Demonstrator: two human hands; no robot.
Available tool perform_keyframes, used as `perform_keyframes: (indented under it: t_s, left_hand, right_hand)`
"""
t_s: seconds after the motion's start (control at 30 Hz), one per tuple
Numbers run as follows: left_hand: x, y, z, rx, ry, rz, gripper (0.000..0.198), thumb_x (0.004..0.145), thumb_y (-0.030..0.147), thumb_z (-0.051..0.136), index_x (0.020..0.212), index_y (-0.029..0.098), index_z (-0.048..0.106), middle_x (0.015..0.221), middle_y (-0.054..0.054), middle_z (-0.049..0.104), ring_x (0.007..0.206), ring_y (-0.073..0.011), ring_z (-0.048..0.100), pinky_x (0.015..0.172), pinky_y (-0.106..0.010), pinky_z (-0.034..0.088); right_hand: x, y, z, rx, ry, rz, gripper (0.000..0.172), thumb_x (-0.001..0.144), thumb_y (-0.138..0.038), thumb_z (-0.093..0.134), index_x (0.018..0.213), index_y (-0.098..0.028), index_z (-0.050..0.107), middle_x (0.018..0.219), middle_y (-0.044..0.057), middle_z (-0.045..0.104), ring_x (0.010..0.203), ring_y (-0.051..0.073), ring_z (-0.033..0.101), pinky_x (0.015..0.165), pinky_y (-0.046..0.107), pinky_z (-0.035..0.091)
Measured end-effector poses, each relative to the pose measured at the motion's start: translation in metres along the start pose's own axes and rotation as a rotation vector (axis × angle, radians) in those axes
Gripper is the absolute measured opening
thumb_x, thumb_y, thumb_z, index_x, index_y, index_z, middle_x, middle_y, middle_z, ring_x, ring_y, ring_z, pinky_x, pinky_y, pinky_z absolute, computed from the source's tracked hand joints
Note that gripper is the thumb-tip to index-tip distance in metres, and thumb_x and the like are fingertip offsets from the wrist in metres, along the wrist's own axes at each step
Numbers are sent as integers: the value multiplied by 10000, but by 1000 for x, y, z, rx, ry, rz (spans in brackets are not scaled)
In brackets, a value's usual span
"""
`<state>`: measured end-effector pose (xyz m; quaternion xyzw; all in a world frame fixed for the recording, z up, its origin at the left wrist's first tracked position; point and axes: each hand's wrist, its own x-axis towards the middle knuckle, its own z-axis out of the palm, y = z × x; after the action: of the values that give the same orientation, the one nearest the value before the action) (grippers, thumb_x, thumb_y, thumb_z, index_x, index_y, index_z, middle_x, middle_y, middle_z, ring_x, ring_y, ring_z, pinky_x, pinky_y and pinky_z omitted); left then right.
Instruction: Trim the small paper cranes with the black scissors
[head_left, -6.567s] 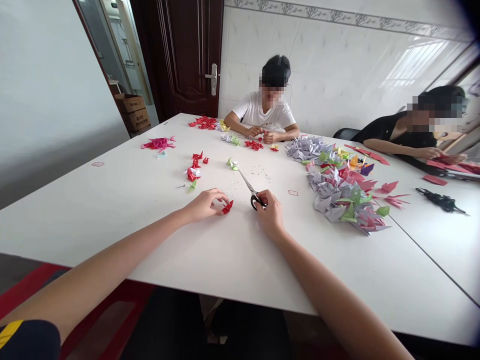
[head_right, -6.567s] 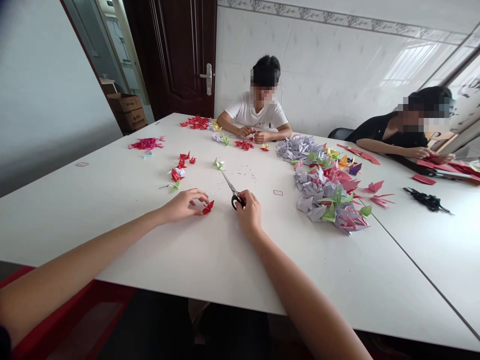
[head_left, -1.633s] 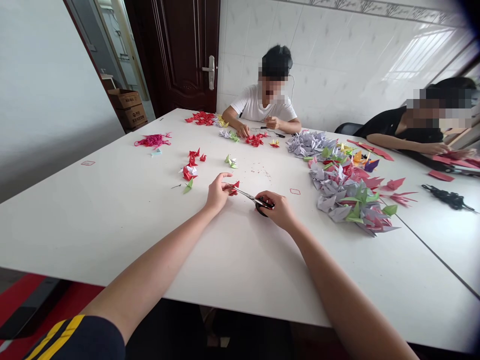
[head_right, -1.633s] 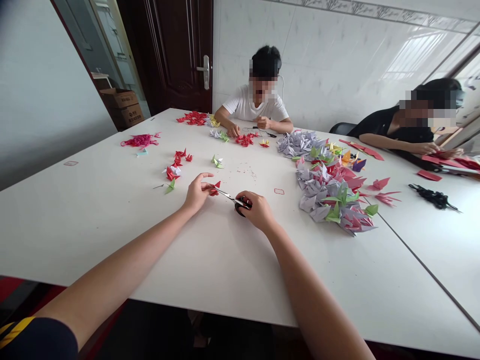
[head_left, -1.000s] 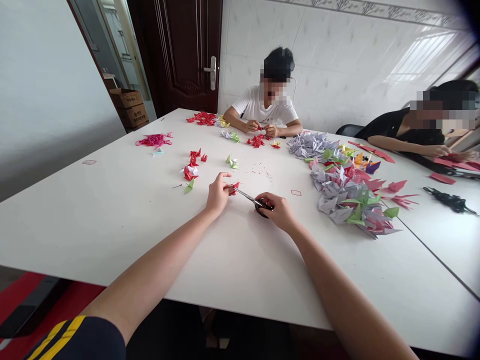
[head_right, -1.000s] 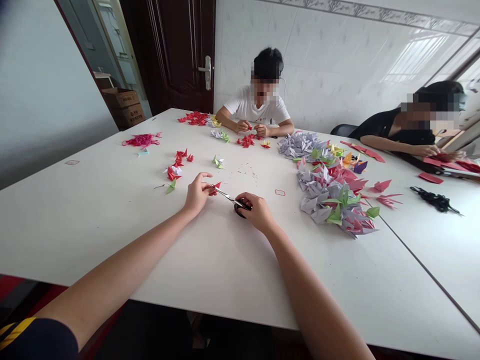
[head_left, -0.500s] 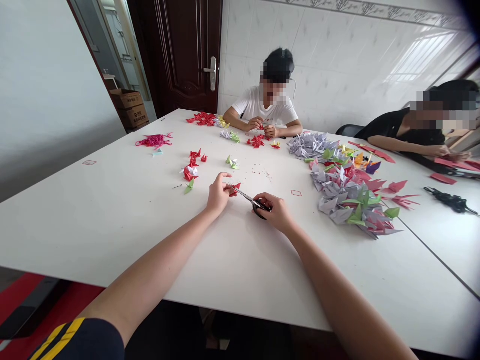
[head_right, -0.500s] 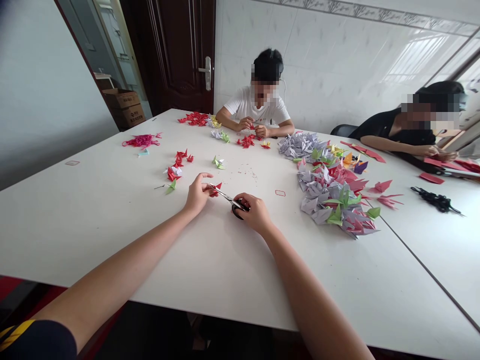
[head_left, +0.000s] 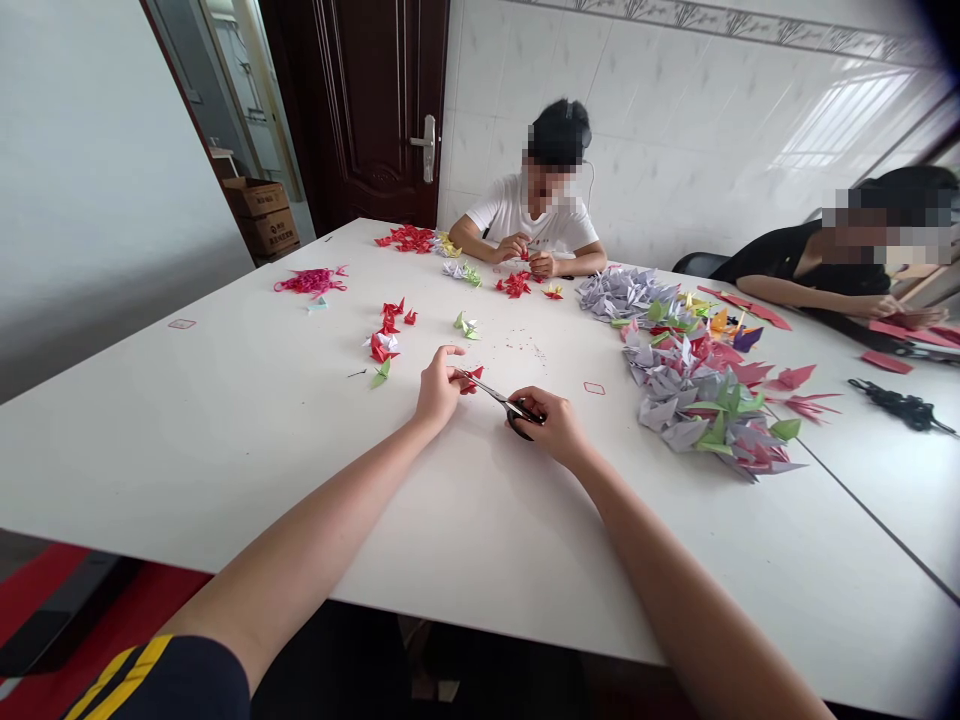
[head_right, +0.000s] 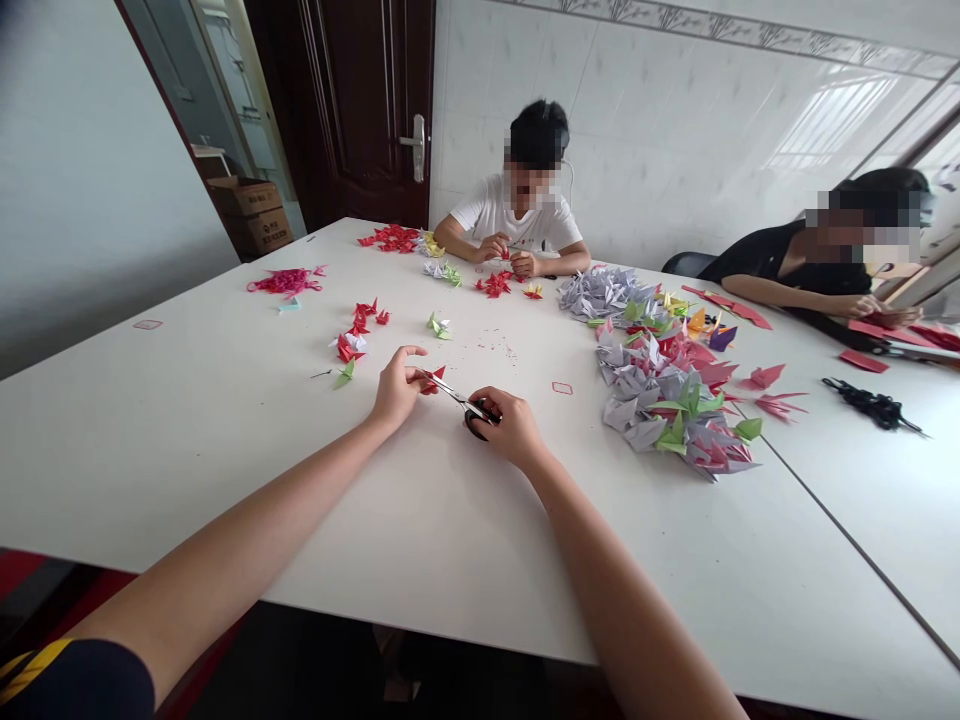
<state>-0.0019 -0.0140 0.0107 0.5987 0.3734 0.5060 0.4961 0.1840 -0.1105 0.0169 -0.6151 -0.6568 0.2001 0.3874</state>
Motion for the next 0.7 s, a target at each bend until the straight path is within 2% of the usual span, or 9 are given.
perform_keyframes:
  t_s: [0.23,0.43,0.7]
  left_hand:
    - [-2,3,3,-38,-72,-12,395,751,11,578,1088,196,489,653,55,684,551,-119,679,610,-227,533]
    - [-2,2,1,-34,-72,0,391,758,49,626,1090,200,485,648,52,683,557,-123,683,615,-231,532]
    - [-1,3,2,-29,-57,-10,401,748,-3,584,1081,197,483,638,56,675,559,-125,684,610,-233,537]
  right_hand:
    - [0,0,4,-19,14,-10,240,704,-334,678,921,-234,652,639,-55,452,590,119,371,566,252,319]
    - [0,-1,3,-54,10,-20,249,713,-359,668,928,-235,639,652,-42,480,602,128,388,575,253,325]
    - [-1,-1,3,-50,-3,-23,244,722,-330,660,947,-240,633,667,-45,476,615,129,398,585,250,326]
